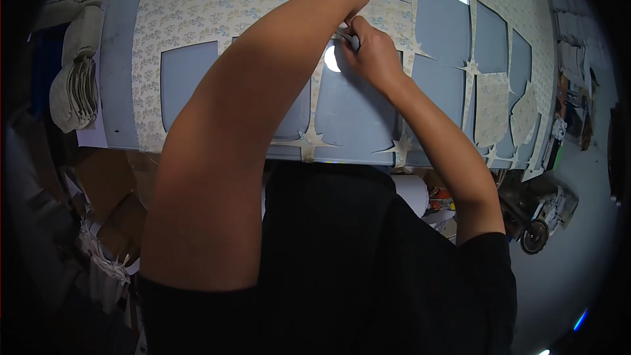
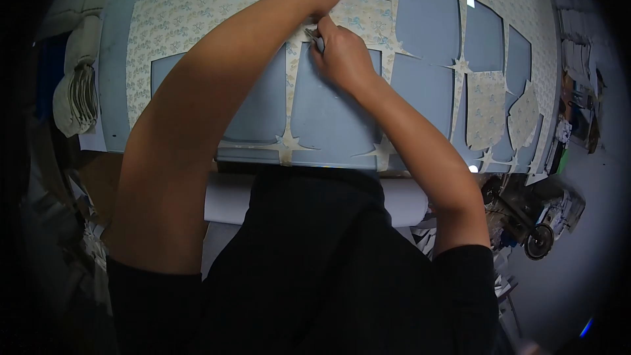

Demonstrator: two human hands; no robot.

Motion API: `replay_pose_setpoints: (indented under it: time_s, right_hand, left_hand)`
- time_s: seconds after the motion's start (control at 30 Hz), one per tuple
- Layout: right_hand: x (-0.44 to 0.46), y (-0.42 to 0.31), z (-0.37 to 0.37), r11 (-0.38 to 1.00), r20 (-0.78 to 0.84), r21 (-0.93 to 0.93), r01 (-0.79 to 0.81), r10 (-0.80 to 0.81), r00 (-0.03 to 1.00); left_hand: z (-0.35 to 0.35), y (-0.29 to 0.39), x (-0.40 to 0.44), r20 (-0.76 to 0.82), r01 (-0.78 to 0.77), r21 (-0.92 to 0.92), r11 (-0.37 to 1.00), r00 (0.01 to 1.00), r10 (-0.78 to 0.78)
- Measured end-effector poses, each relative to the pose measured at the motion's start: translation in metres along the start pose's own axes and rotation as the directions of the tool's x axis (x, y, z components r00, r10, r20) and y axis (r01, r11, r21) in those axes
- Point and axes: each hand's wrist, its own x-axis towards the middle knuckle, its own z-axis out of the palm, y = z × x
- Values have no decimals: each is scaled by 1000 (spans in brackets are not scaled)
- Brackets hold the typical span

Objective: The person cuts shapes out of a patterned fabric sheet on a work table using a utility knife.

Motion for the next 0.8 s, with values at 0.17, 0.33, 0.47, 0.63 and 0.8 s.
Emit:
replay_pose_setpoints:
  time_s: [0.17, 0.33, 0.47, 0.63, 0.8]
  right_hand:
    - [0, -6, 7, 996, -79, 32, -85, 87, 993]
    - [5, 0, -12, 996, 21, 71, -53, 51, 998]
    - [25, 18, -39, 992, 206, 124, -11, -15, 978]
    - [53, 29, -60, 980, 400, 88, 180, -201, 894]
    - [75, 35, -63, 934, 494, 78, 350, -341, 800]
  left_hand:
    - [-4, -3, -1, -9, -36, 21, 999, 999, 36]
    - [4, -5, 3, -105, 86, -10, 996, 991, -87]
    - [1, -12, -4, -94, 81, 1, 997, 992, -81]
    - [-13, -24, -13, 32, 18, -26, 1000, 999, -18]
    - [-12, -23, -17, 3, 59, -26, 998, 998, -59]
